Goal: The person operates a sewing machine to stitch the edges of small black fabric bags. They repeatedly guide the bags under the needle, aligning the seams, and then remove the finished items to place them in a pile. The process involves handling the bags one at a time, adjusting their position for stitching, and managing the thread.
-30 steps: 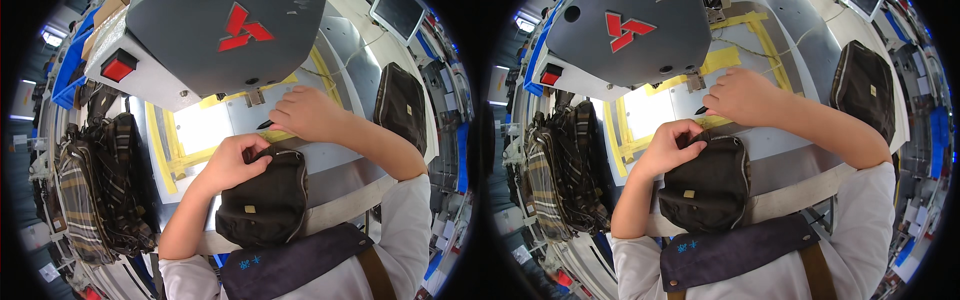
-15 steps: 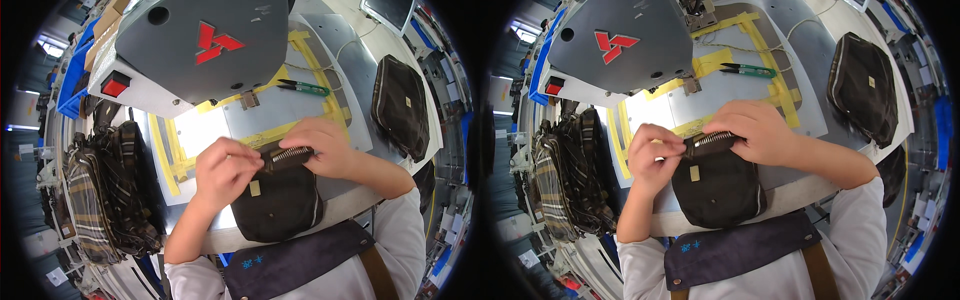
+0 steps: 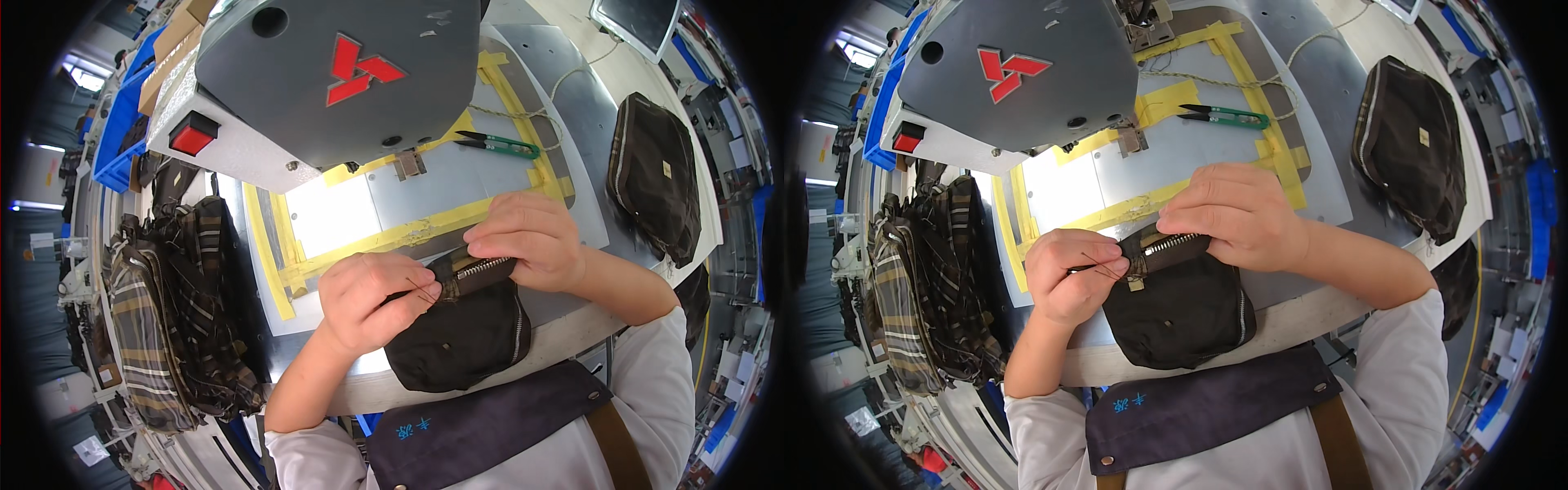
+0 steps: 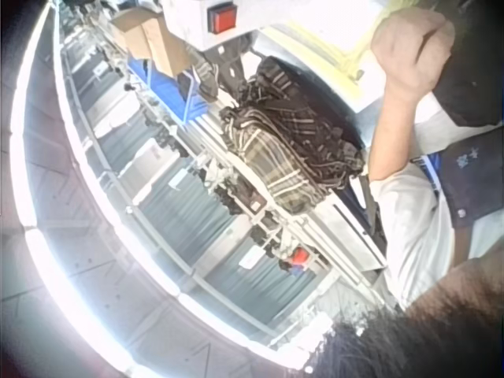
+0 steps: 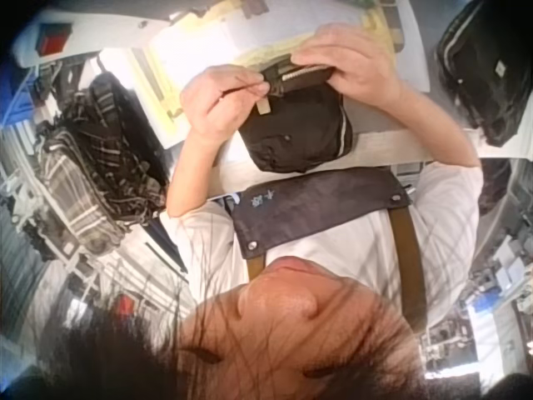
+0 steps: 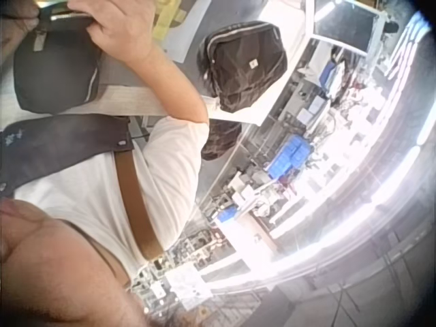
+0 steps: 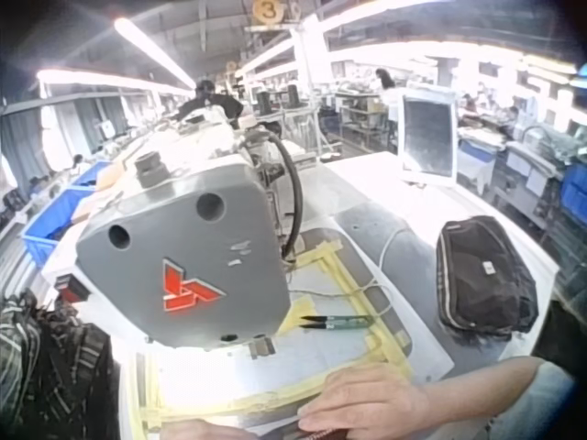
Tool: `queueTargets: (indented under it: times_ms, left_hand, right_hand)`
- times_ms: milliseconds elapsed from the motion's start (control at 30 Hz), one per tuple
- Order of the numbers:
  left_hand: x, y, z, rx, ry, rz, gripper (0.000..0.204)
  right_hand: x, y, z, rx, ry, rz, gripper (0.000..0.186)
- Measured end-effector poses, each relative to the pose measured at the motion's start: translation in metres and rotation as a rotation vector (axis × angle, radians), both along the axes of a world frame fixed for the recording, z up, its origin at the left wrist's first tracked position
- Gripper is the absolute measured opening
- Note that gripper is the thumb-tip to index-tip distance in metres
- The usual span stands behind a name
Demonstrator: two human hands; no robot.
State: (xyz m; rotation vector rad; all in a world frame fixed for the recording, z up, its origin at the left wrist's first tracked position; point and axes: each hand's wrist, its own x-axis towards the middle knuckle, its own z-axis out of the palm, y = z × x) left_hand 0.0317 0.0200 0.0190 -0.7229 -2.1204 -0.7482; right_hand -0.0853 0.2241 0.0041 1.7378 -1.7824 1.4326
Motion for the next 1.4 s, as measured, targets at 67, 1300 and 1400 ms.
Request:
queueTargets:
  times_ms: [67, 1300, 1400]
  left_hand:
    - [0.0, 0.0, 0.001, -0.026, 0.021, 0.011, 0.017]
    - [0.013, -0.016, -0.012, 0.343, -0.891, 0.328, 0.021]
    - [0.014, -0.012, -0.011, 0.63, -0.91, 0.347, 0.018]
  right_hand:
    - [-0.001, -0.001, 0.0, -0.008, 0.004, 0.001, 0.034]
    - [-0.08, 0.037, -0.022, 0.579, -0.075, -0.509, 0.025]
    - [-0.046, 0.025, -0.005, 0.469, -0.563, -0.297, 0.033]
